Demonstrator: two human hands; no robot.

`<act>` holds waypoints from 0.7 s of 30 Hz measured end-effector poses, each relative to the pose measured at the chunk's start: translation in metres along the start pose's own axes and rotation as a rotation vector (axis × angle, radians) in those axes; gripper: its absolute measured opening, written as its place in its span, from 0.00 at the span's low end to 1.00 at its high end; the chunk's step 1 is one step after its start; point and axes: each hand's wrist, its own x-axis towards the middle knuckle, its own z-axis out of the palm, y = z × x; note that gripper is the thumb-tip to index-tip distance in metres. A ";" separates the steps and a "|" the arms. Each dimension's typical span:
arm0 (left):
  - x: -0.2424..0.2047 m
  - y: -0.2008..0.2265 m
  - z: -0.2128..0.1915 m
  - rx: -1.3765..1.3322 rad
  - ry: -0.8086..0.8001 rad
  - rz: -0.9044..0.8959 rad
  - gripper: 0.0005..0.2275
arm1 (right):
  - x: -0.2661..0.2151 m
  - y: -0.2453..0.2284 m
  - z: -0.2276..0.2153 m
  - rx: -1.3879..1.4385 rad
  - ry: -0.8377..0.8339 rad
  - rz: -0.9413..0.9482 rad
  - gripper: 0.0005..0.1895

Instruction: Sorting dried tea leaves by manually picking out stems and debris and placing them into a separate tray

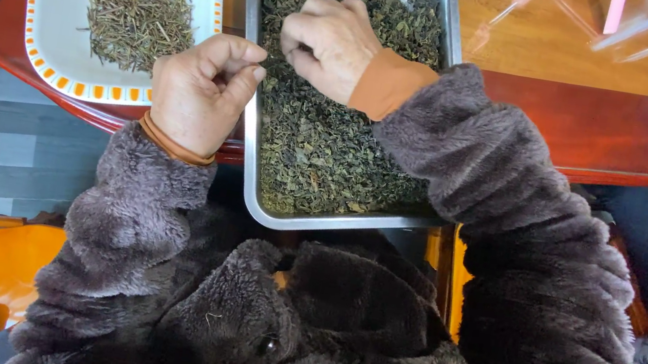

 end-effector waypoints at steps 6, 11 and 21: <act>0.004 0.010 0.003 0.054 -0.112 0.004 0.07 | -0.015 0.018 -0.007 0.049 0.155 -0.071 0.08; 0.010 0.012 0.001 0.068 -0.089 0.011 0.08 | -0.008 0.001 -0.012 -0.012 0.030 0.005 0.05; 0.003 0.010 -0.004 0.005 -0.051 -0.015 0.07 | 0.013 0.008 0.041 -0.196 0.068 -0.113 0.04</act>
